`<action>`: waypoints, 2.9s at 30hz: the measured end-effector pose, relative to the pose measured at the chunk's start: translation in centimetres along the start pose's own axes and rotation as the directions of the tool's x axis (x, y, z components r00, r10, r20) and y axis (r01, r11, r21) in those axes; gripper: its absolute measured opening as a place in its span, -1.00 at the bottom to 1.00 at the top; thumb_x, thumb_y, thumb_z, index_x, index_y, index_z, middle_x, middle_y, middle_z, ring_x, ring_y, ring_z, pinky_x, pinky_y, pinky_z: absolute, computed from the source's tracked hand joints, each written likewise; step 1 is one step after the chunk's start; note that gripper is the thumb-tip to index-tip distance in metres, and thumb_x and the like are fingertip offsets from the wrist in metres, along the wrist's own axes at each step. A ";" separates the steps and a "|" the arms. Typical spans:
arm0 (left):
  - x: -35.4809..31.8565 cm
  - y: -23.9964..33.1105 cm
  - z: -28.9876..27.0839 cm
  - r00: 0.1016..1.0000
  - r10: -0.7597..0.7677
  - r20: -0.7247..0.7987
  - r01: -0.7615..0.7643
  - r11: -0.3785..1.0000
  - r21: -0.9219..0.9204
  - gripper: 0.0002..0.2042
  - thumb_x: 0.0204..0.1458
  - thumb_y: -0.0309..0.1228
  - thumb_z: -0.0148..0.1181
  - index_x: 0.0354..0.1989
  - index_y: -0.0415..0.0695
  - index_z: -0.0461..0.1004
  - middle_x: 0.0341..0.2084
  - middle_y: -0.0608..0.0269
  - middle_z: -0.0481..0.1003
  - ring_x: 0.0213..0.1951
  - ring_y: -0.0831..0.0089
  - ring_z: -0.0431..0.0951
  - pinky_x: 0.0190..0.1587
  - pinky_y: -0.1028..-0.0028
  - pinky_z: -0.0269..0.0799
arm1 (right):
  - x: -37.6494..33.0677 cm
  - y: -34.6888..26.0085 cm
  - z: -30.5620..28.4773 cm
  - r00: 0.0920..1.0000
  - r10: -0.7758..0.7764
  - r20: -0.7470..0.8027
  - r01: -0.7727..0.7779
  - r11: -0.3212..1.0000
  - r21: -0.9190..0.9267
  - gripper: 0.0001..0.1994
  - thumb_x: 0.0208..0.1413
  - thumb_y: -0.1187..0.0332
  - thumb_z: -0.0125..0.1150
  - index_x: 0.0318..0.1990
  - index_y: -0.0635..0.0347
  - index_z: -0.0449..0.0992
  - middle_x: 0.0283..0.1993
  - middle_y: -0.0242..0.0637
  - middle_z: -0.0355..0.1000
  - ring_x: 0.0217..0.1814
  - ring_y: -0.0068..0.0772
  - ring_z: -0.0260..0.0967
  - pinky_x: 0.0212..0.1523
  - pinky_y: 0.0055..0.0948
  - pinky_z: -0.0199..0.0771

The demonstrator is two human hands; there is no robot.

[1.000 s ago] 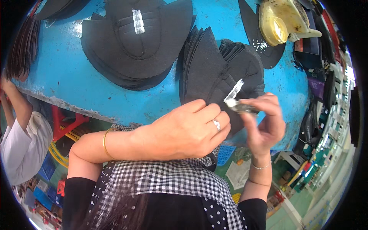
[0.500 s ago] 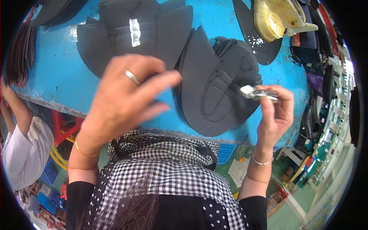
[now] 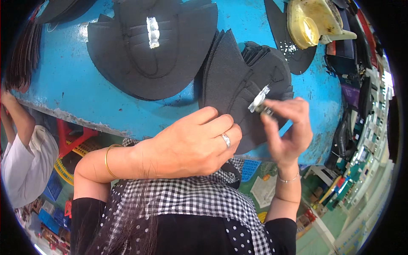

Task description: Applying glue or adhesive to black shoe upper components using a small tool.

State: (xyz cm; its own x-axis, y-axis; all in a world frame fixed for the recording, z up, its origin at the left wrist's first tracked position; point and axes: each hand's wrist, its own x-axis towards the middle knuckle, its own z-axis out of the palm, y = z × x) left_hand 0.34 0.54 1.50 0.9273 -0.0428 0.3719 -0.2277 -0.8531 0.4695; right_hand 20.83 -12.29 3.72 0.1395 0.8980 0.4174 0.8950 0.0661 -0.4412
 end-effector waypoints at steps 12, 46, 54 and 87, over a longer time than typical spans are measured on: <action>1.2 0.5 -1.5 0.901 0.264 -0.344 -0.214 0.961 0.176 -0.69 -0.25 -0.37 0.25 -0.25 -0.04 0.69 -0.50 0.44 0.32 -0.40 0.54 0.44 -0.33 0.54 0.41 | 7.8 14.4 -3.1 0.844 0.394 -0.365 -0.254 0.892 0.375 -0.77 0.21 0.39 0.33 -0.02 0.29 0.58 -0.18 -0.42 0.52 -0.14 -0.67 0.41 -0.09 -0.65 0.41; 0.3 0.7 0.8 0.997 -0.074 -0.006 0.073 0.997 -0.035 -0.64 -0.15 -0.28 0.35 -0.17 -0.20 0.61 -0.13 0.20 0.54 -0.08 0.28 0.53 -0.10 0.34 0.48 | 0.5 1.8 -0.1 0.996 0.067 -0.062 -0.067 0.998 0.004 -0.72 -0.13 0.54 0.48 -0.20 0.17 0.60 -0.25 -0.34 0.59 -0.22 -0.29 0.43 -0.14 -0.36 0.42; 1.0 0.6 0.6 1.000 -0.010 0.000 0.010 0.998 0.056 -0.64 -0.20 -0.32 0.24 -0.18 -0.22 0.61 -0.31 0.20 0.49 -0.23 0.33 0.53 -0.19 0.41 0.50 | -1.3 1.3 -2.0 0.880 0.443 -0.172 -0.298 0.796 0.527 -0.78 0.21 0.55 0.18 -0.02 0.34 0.40 -0.07 -0.01 0.54 -0.05 -0.33 0.50 0.00 -0.40 0.50; 0.7 0.3 0.2 0.999 -0.005 -0.039 0.005 1.000 0.011 -0.68 -0.19 -0.37 0.27 -0.21 -0.22 0.61 -0.26 0.21 0.52 -0.23 0.35 0.55 -0.22 0.41 0.49 | -1.3 0.8 -0.7 0.982 0.160 -0.097 -0.119 0.934 0.337 -0.68 -0.01 0.55 0.40 -0.08 0.24 0.50 -0.18 -0.19 0.60 -0.19 -0.38 0.46 -0.08 -0.36 0.42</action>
State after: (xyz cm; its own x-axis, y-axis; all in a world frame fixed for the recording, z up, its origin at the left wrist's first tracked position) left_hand 0.95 0.15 1.68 0.9161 -0.0182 0.4006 -0.2194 -0.8590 0.4626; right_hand 21.71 -13.70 3.40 0.3215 0.8504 0.4164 0.6766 0.1013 -0.7293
